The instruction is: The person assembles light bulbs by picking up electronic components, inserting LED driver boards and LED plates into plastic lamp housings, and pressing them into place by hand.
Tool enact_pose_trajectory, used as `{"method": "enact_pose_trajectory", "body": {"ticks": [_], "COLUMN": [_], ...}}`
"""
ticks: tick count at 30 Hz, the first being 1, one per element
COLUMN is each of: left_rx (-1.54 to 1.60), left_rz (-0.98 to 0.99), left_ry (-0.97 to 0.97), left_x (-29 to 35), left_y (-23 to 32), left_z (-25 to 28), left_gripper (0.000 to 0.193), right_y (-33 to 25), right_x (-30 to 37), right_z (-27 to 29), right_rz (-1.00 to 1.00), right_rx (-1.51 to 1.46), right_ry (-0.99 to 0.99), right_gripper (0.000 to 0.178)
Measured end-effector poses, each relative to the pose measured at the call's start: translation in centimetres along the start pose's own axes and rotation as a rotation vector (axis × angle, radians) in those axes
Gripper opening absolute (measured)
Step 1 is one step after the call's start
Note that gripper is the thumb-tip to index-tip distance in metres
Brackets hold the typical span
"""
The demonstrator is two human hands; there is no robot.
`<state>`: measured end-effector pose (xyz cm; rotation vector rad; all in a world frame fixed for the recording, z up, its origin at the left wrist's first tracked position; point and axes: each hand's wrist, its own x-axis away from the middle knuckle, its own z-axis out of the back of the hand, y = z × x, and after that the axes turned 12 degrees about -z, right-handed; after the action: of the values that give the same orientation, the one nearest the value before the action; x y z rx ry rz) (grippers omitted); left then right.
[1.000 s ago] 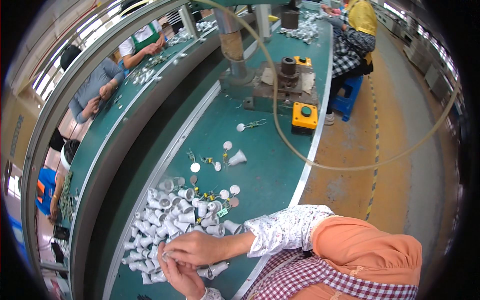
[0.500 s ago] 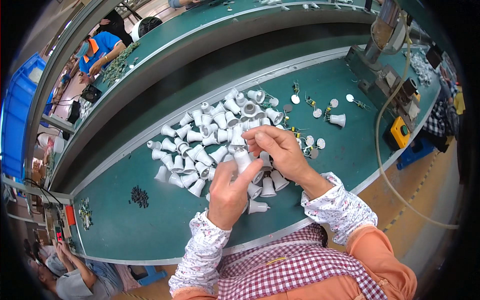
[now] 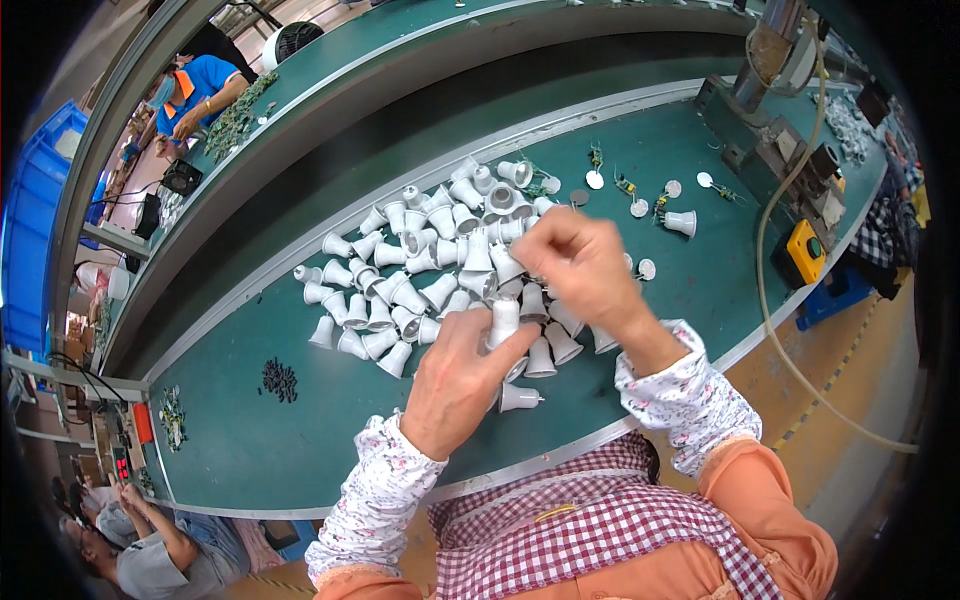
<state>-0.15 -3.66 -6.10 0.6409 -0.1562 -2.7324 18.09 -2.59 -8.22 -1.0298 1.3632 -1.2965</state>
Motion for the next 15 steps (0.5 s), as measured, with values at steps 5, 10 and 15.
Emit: {"method": "enact_pose_trajectory", "body": {"ticks": [5, 10, 15], "left_rx": [1.316, 1.712, 1.693], "left_rz": [0.680, 0.743, 0.733], "left_ry": [0.401, 0.487, 0.478], "left_x": [-0.7, -1.2, -1.7], "left_y": [-1.5, -3.3, -3.6], "left_z": [1.1, 1.4, 1.6], "left_gripper": [0.038, 0.047, 0.049], "right_y": [-0.7, 0.9, 2.0], "right_x": [-1.1, -0.1, -0.2], "right_z": [2.3, 2.3, 3.0], "right_rz": [-0.030, -0.033, 0.008], "right_rx": [-0.228, -0.076, -0.076], "right_ry": [0.075, 0.061, 0.067], "right_gripper": [0.009, 0.012, 0.011]}}
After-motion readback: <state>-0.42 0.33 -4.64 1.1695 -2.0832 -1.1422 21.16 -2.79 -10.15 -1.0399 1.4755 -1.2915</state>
